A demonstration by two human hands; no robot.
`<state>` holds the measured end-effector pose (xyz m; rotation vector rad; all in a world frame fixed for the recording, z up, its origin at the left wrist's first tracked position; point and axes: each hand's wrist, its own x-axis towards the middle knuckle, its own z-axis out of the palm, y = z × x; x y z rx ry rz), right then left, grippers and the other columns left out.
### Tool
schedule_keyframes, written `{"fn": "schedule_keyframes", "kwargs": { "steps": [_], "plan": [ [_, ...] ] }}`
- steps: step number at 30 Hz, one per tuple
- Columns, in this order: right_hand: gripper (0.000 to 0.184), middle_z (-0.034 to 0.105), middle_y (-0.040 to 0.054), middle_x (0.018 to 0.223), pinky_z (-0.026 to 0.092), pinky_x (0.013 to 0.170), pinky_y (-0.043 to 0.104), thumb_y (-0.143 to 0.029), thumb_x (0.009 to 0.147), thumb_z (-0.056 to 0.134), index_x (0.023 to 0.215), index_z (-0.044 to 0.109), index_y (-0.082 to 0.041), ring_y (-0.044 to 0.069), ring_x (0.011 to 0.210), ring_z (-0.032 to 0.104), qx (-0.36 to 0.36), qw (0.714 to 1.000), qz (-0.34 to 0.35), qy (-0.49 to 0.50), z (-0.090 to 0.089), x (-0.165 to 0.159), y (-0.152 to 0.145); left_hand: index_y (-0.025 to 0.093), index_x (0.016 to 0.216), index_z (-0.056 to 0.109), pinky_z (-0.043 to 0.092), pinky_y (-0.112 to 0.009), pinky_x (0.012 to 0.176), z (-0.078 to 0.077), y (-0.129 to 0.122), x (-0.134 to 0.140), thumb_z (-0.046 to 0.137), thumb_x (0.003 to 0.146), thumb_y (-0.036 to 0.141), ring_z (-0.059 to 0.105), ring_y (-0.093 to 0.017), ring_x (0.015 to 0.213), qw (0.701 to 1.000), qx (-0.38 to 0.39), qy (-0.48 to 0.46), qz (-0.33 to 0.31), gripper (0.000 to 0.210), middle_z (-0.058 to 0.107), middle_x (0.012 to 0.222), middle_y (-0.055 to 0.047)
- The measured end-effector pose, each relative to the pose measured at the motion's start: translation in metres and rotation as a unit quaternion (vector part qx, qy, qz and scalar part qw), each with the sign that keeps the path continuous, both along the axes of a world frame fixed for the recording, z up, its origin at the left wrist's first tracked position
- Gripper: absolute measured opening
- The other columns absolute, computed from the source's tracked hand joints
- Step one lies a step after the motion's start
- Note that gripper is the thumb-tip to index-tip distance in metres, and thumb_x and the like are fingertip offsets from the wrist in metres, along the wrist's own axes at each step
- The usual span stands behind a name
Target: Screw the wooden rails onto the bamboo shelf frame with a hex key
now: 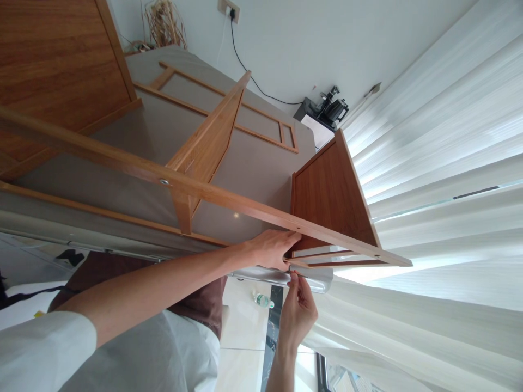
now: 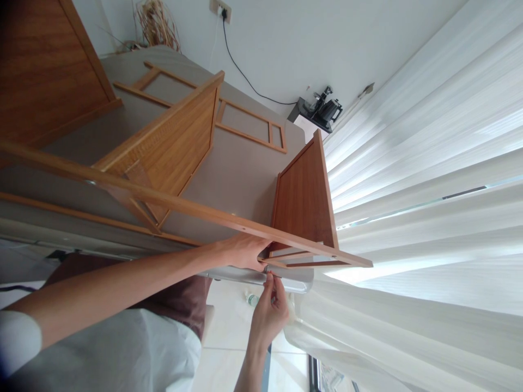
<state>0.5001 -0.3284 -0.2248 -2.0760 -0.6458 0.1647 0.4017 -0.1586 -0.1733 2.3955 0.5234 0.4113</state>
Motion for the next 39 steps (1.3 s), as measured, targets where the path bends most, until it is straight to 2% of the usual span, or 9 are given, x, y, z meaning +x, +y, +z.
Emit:
{"fn": "schedule_keyframes", "kwargs": {
  "steps": [5, 9, 13, 19, 26, 29, 33, 39],
  "plan": [
    [0.051, 0.077, 0.0091, 0.094, 0.052, 0.074, 0.03, -0.059, 0.079, 0.073, 0.104, 0.073, -0.015, 0.022, 0.083, 0.069, 0.047, 0.987, -0.012, 0.151, -0.002, 0.005, 0.006, 0.02, 0.119, 0.053, 0.047, -0.029, 0.067, -0.001, 0.001, 0.0, 0.073, 0.075, 0.033, 0.068, -0.025, 0.095, 1.0, -0.007, -0.011, -0.007, 0.05, 0.067, 0.121, -0.008],
    [0.049, 0.076, 0.0084, 0.092, 0.052, 0.075, 0.031, -0.059, 0.077, 0.075, 0.099, 0.069, -0.016, 0.021, 0.084, 0.068, 0.088, 0.974, -0.006, 0.207, -0.006, 0.007, 0.009, 0.021, 0.122, 0.052, 0.047, -0.029, 0.07, 0.002, 0.001, 0.0, 0.074, 0.076, 0.033, 0.067, -0.025, 0.098, 1.0, -0.011, -0.012, -0.005, 0.052, 0.067, 0.121, -0.007],
    [0.045, 0.075, 0.0071, 0.095, 0.051, 0.08, 0.032, -0.058, 0.08, 0.072, 0.098, 0.066, -0.017, 0.022, 0.09, 0.068, 0.1, 0.977, 0.008, 0.19, -0.009, 0.004, 0.008, 0.02, 0.117, 0.055, 0.045, -0.028, 0.065, 0.004, 0.0, -0.001, 0.074, 0.077, 0.033, 0.068, -0.024, 0.094, 1.0, -0.02, -0.01, -0.006, 0.046, 0.068, 0.119, -0.008],
    [0.04, 0.073, 0.0058, 0.096, 0.05, 0.082, 0.031, -0.055, 0.086, 0.067, 0.102, 0.066, -0.018, 0.02, 0.091, 0.067, 0.099, 0.985, 0.015, 0.142, -0.011, -0.002, 0.008, 0.02, 0.122, 0.053, 0.047, -0.028, 0.069, 0.006, 0.001, -0.002, 0.073, 0.076, 0.031, 0.068, -0.025, 0.097, 0.999, -0.033, -0.011, -0.013, 0.051, 0.068, 0.121, -0.008],
    [0.038, 0.063, -0.0009, 0.076, 0.041, 0.06, 0.023, -0.053, 0.08, 0.073, 0.091, 0.062, -0.017, 0.012, 0.068, 0.054, 0.156, 0.965, -0.018, 0.21, -0.014, -0.002, 0.015, 0.019, 0.129, 0.049, 0.045, -0.028, 0.065, 0.007, 0.0, -0.004, 0.072, 0.075, 0.029, 0.069, -0.025, 0.096, 0.999, -0.036, 0.005, -0.01, 0.059, 0.069, 0.121, -0.01],
    [0.038, 0.063, -0.0004, 0.077, 0.04, 0.059, 0.023, -0.051, 0.079, 0.073, 0.092, 0.062, -0.017, 0.011, 0.065, 0.051, 0.16, 0.958, -0.013, 0.239, -0.012, -0.002, 0.015, 0.018, 0.132, 0.046, 0.046, -0.028, 0.066, 0.006, 0.0, -0.003, 0.072, 0.076, 0.029, 0.069, -0.025, 0.096, 0.999, -0.034, 0.0, -0.009, 0.063, 0.069, 0.121, -0.01],
    [0.038, 0.064, 0.0002, 0.079, 0.042, 0.059, 0.023, -0.049, 0.077, 0.075, 0.092, 0.062, -0.017, 0.01, 0.065, 0.052, 0.16, 0.949, -0.014, 0.272, -0.008, -0.003, 0.016, 0.019, 0.129, 0.049, 0.046, -0.028, 0.066, 0.004, 0.001, -0.003, 0.072, 0.076, 0.031, 0.069, -0.025, 0.097, 0.999, -0.03, -0.01, -0.009, 0.059, 0.069, 0.122, -0.009],
    [0.039, 0.066, 0.0009, 0.079, 0.044, 0.061, 0.024, -0.052, 0.076, 0.075, 0.089, 0.061, -0.018, 0.012, 0.066, 0.055, 0.163, 0.953, -0.027, 0.253, -0.01, -0.004, 0.017, 0.019, 0.129, 0.049, 0.045, -0.028, 0.065, 0.005, 0.001, -0.003, 0.072, 0.076, 0.03, 0.069, -0.025, 0.096, 1.0, -0.027, -0.005, -0.009, 0.059, 0.069, 0.122, -0.01]
  ]
}}
